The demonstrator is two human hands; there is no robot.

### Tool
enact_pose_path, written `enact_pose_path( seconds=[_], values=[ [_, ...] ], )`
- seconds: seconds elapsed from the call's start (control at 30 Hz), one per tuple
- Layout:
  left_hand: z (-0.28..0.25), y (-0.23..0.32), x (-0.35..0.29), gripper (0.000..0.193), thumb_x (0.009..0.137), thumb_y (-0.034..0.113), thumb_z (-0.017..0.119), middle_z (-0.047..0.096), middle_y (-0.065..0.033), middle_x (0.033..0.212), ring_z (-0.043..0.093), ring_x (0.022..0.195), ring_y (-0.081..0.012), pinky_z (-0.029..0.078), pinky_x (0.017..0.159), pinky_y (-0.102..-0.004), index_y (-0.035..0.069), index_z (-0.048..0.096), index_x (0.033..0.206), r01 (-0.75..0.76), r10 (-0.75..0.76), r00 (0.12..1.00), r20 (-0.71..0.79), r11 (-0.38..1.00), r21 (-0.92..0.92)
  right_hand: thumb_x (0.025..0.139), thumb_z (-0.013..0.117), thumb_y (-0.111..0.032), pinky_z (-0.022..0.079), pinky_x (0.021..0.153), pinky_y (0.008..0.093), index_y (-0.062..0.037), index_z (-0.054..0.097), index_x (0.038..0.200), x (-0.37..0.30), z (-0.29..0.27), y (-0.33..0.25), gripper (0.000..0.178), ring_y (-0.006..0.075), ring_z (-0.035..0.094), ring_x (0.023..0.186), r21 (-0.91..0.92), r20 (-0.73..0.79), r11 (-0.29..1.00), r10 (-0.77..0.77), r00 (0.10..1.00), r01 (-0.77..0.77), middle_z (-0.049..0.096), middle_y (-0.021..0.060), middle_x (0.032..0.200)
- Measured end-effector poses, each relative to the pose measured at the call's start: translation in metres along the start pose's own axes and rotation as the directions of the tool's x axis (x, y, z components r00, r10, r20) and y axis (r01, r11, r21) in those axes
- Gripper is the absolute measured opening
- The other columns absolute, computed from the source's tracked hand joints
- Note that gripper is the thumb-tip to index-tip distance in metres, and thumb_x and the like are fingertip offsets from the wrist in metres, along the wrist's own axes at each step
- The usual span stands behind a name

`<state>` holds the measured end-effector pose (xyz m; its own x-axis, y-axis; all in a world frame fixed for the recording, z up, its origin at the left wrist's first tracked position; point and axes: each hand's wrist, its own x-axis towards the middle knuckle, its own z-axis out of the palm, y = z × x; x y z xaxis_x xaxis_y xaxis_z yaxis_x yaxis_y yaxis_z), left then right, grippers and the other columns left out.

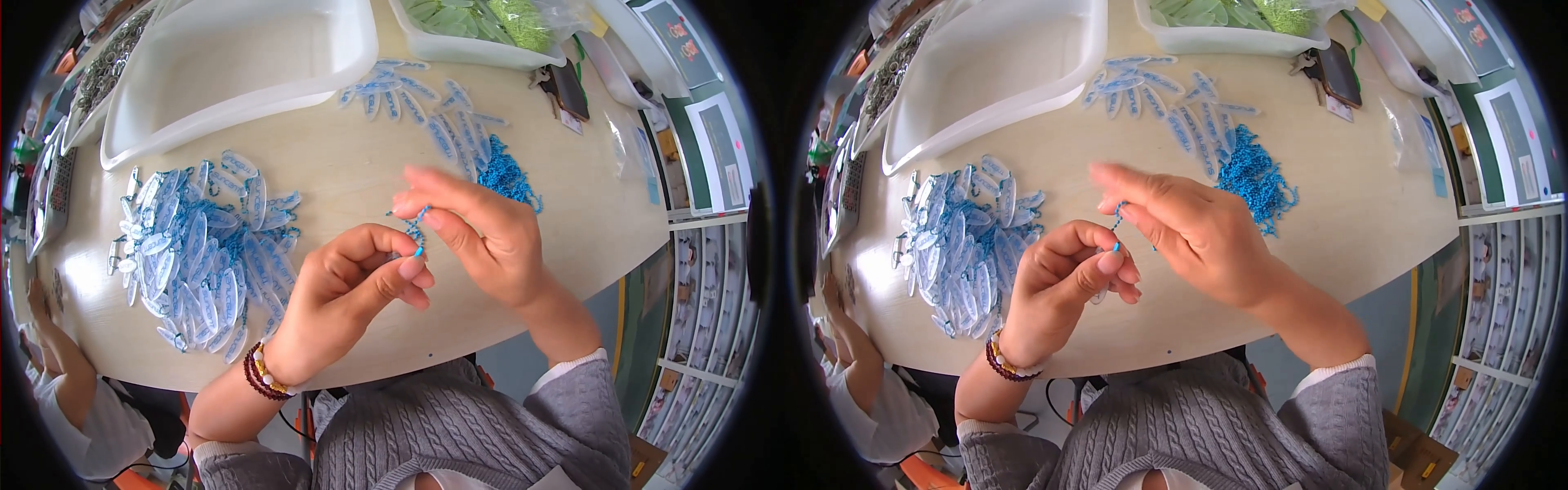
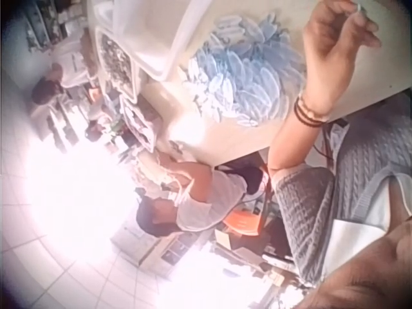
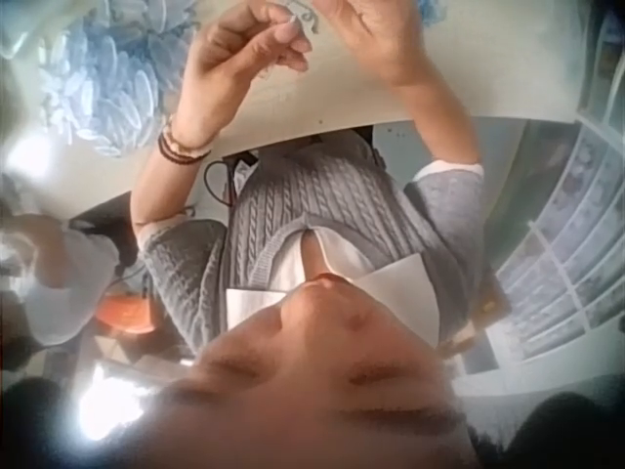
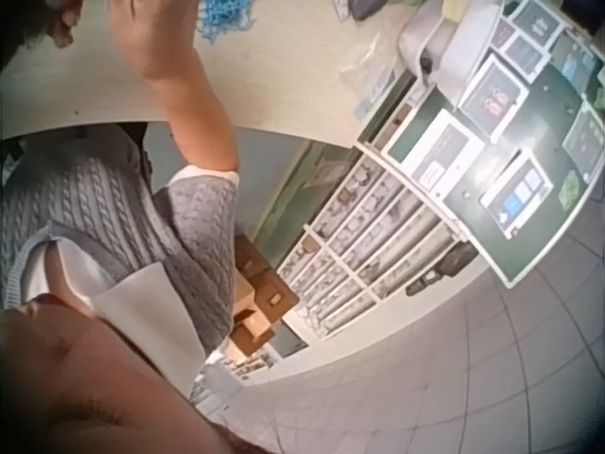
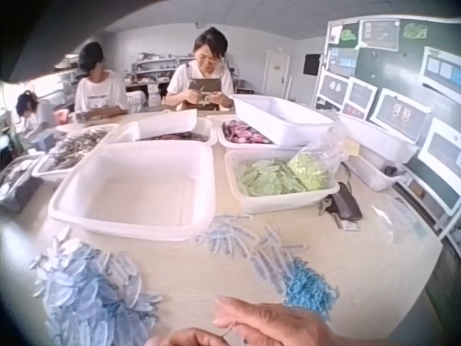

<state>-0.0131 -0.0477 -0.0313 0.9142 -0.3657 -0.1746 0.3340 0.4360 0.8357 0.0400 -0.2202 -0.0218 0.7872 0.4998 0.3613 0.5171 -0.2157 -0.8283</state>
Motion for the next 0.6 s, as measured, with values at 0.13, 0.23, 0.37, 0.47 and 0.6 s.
enact_pose_path(
  seconds=[0.13, 0.23, 0.37, 0.47, 0.6],
  values=[
    [-0.001, 0.001, 0.002, 0.017, 0.094, 0.018, 0.047, 0.06, -0.0056, 0.086, 0.061, 0.075, -0.0147, 0.05, 0.072, -0.0288, 0.002, 0.055, 0.095, -0.002, 0.005, 0.999, -0.047, 0.997, 0.078, 0.08, 0.06, 0.001, 0.05, 0.061, 0.0248, -0.0043, 0.062, 0.099, -0.002, 0.001, -0.001, 0.019, 0.0173, 0.064, 0.069, -0.059, -0.074, 0.998, 0.017, 0.997, -0.021, 0.066, 0.0071, 0.084],
    [-0.003, -0.001, 0.003, 0.023, 0.095, 0.021, 0.043, 0.06, -0.0053, 0.087, 0.061, 0.076, -0.0142, 0.051, 0.073, -0.0297, 0.002, 0.055, 0.094, 0.002, 0.0, 0.997, -0.073, 1.0, 0.021, 0.078, 0.063, 0.001, 0.051, 0.061, 0.0258, -0.0036, 0.062, 0.095, -0.004, -0.002, 0.004, 0.018, 0.0188, 0.064, 0.07, -0.063, -0.081, 0.998, -0.031, 0.996, 0.026, 0.066, 0.0076, 0.083],
    [-0.003, 0.0, 0.002, 0.025, 0.096, 0.022, 0.041, 0.06, -0.006, 0.087, 0.061, 0.077, -0.0138, 0.053, 0.073, -0.0307, 0.0, 0.055, 0.094, 0.029, -0.029, 0.995, -0.09, 1.0, -0.001, 0.074, 0.066, 0.002, 0.051, 0.058, 0.0282, -0.0034, 0.063, 0.092, 0.0, -0.003, 0.008, 0.019, 0.0207, 0.063, 0.072, -0.222, -0.027, 0.938, -0.281, 0.959, 0.268, 0.064, 0.0086, 0.085],
    [-0.005, -0.003, 0.002, 0.023, 0.095, 0.019, 0.042, 0.06, -0.0066, 0.089, 0.061, 0.077, -0.0132, 0.053, 0.073, -0.0315, 0.0, 0.055, 0.096, 0.003, -0.003, 0.998, -0.06, 1.0, 0.004, 0.072, 0.067, 0.002, 0.051, 0.056, 0.0286, -0.0032, 0.063, 0.091, -0.001, -0.003, 0.005, 0.021, 0.0213, 0.062, 0.072, -0.206, -0.012, 0.938, -0.288, 0.958, 0.279, 0.061, 0.0081, 0.084],
    [-0.005, -0.002, 0.002, 0.021, 0.095, 0.017, 0.044, 0.06, -0.0068, 0.091, 0.06, 0.077, -0.0125, 0.054, 0.074, -0.032, 0.0, 0.055, 0.099, -0.002, 0.004, 0.998, -0.07, 0.999, 0.034, 0.071, 0.067, 0.002, 0.05, 0.055, 0.0283, -0.0026, 0.062, 0.09, 0.0, -0.002, 0.004, 0.02, 0.021, 0.061, 0.069, -0.216, 0.014, 0.928, -0.308, 0.951, 0.304, 0.058, 0.0074, 0.084]
  ],
)
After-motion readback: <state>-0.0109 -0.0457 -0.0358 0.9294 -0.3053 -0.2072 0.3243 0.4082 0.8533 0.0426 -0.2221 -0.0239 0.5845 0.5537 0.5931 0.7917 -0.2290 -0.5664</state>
